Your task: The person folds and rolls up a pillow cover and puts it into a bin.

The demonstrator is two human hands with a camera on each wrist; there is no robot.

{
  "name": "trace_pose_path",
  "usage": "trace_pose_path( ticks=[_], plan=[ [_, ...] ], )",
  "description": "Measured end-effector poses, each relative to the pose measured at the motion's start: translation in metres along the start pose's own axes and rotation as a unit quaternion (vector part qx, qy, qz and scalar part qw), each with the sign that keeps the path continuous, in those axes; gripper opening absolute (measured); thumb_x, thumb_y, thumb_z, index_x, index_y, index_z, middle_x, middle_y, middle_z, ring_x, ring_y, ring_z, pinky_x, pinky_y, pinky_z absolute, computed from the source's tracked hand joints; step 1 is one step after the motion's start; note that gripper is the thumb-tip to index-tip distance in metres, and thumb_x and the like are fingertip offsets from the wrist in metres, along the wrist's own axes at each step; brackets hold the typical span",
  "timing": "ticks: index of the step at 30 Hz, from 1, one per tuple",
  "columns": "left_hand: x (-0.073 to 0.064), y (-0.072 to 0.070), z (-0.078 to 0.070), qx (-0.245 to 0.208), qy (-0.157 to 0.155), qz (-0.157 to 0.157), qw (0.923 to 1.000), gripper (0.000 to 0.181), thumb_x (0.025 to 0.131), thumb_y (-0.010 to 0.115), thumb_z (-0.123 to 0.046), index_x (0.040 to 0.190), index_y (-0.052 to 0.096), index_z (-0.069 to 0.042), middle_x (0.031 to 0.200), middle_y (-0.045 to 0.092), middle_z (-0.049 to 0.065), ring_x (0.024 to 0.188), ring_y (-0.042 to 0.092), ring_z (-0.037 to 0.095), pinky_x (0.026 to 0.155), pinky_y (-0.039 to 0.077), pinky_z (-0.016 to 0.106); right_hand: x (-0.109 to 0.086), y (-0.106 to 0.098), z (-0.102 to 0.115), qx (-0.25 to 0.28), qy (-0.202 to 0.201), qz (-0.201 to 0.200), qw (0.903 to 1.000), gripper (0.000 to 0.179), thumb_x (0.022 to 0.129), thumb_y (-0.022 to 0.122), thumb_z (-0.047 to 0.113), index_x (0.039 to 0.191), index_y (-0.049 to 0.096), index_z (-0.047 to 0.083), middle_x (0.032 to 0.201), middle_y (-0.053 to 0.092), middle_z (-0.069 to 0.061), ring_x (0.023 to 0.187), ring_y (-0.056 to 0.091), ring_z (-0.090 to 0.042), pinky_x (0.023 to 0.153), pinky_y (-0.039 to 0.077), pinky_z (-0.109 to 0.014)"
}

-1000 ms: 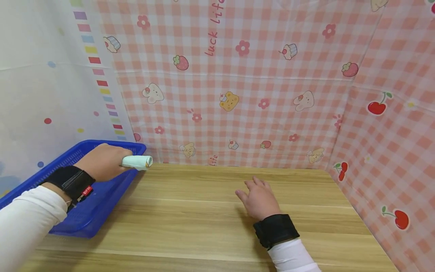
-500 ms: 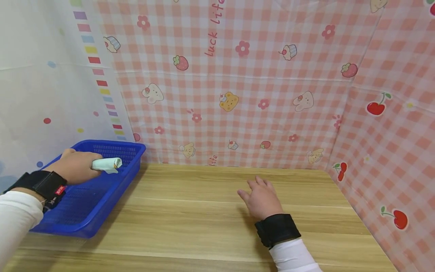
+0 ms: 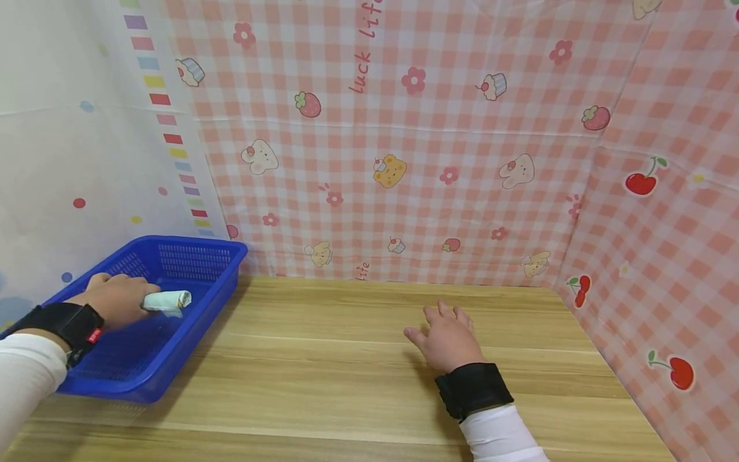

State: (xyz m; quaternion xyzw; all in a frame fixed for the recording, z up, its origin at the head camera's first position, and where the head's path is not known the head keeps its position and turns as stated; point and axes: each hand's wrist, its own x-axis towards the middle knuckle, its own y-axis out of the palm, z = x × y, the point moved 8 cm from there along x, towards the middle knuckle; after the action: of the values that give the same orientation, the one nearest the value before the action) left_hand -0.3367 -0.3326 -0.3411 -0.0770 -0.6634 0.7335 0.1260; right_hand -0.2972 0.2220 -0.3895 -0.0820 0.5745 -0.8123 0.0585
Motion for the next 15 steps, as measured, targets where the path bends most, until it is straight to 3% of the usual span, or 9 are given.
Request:
trace_pose_path(
  ticks=[9,15],
  plan=[
    [-0.003,0.008,-0.005,0.015,-0.009,0.043,0.9989,0.015,0.086,0.076,-0.033,0.095,0.071,-0.021,0.094,0.068,0.009,0.084,0.056,0.033,0.075,0.041,0.057,-0.002,0.000,-0.001,0.005,0.012,0.007,0.9999,0.074,0.105,0.057,0.051,0.154,0.047,-0.004,0.164,0.033,-0.035,0.154,0.021,-0.059,0.125,0.015,-0.070],
    [-0.001,0.029,0.002,0.010,-0.004,0.085,0.9963,0.026,0.080,0.081,-0.039,0.093,0.071,-0.020,0.092,0.067,0.008,0.081,0.055,0.033,0.069,0.046,0.056,-0.001,0.002,-0.002,0.000,0.014,0.013,0.9998,0.076,0.105,0.056,0.054,0.154,0.047,-0.003,0.164,0.032,-0.034,0.153,0.022,-0.059,0.125,0.016,-0.070]
  ],
)
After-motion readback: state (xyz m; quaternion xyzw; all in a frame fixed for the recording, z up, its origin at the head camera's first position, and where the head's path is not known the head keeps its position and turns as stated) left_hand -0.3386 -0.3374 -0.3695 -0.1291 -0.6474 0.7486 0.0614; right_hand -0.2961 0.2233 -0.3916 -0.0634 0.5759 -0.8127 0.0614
